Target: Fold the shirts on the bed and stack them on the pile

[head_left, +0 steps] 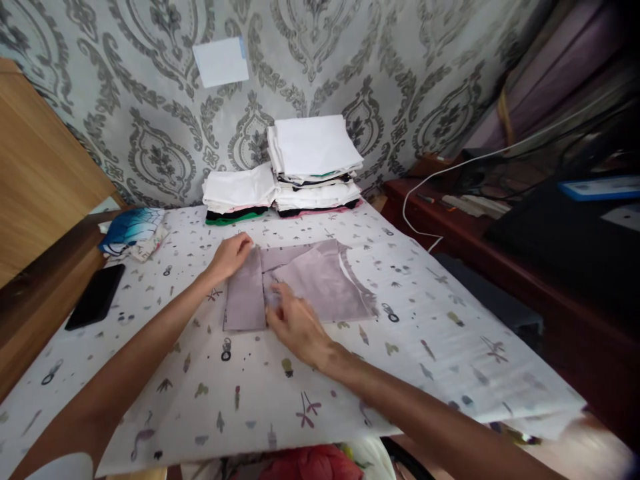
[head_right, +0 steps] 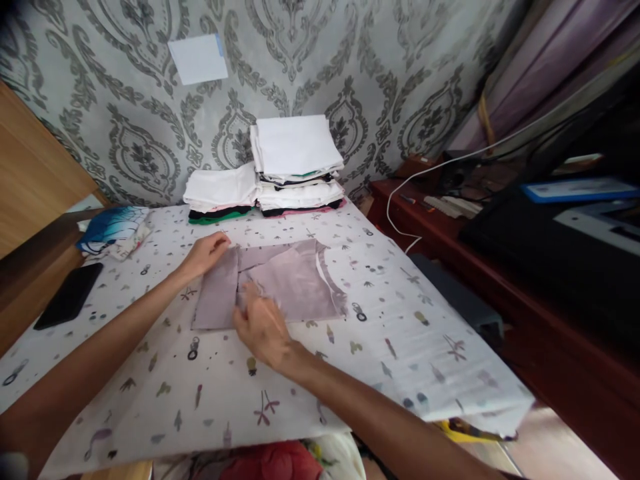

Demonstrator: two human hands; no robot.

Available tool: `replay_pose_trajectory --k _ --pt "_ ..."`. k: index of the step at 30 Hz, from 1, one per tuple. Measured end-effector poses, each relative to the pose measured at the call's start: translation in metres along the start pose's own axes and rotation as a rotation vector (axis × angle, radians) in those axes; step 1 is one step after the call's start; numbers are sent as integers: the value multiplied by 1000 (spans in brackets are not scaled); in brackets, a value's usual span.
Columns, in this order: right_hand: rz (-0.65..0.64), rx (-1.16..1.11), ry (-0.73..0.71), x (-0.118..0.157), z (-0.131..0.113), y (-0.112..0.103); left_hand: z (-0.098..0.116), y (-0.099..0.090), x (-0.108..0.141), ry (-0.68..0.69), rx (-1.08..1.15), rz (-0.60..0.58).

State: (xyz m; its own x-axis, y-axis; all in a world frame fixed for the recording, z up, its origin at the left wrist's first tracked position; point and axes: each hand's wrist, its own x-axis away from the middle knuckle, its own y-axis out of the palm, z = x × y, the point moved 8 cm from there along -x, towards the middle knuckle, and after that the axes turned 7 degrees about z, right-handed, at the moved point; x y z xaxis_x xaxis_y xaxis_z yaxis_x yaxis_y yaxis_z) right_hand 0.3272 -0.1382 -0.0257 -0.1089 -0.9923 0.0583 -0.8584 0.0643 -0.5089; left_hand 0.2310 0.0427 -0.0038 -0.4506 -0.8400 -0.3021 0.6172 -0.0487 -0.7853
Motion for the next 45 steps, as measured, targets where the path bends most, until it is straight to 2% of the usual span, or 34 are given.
replay_pose_trajectory --k 2,4,5,7,9,11,14,17,21,25,33,37,42,45 --pt "114 292 -315 7 -22 -2 12 2 13 179 -93 11" --pt "124 444 -566 17 -37 14 14 16 26 231 -169 -78" --pt "102 483 -656 22 -41 25 13 25 32 234 -213 -144" --pt "63 543 -743 25 -43 43 9 40 41 224 -297 -263" --pt "35 581 -742 24 -41 53 7 47 45 216 -322 -320" --pt "13 585 -729 22 -40 55 7 44 46 219 -262 -319" --pt "-9 526 -718 20 -40 49 2 26 35 206 -82 -219" --pt "6 474 -721 19 -38 44 -13 9 12 132 16 -90" --pt "55 457 -769 19 -34 45 -26 15 -17 65 59 -143" --pt "61 444 -794 19 -31 47 -26 21 -28 58 73 -181" --pt "34 459 -764 19 -31 46 -24 23 -32 41 79 -231" --pt "9 566 -755 21 -37 49 -26 23 -32 28 -20 -157" --pt "-20 679 -715 17 -48 57 -42 1 -18 -45 -157 -33" --pt "-26 534 -624 12 -49 49 -57 -12 -6 -134 -204 -18"
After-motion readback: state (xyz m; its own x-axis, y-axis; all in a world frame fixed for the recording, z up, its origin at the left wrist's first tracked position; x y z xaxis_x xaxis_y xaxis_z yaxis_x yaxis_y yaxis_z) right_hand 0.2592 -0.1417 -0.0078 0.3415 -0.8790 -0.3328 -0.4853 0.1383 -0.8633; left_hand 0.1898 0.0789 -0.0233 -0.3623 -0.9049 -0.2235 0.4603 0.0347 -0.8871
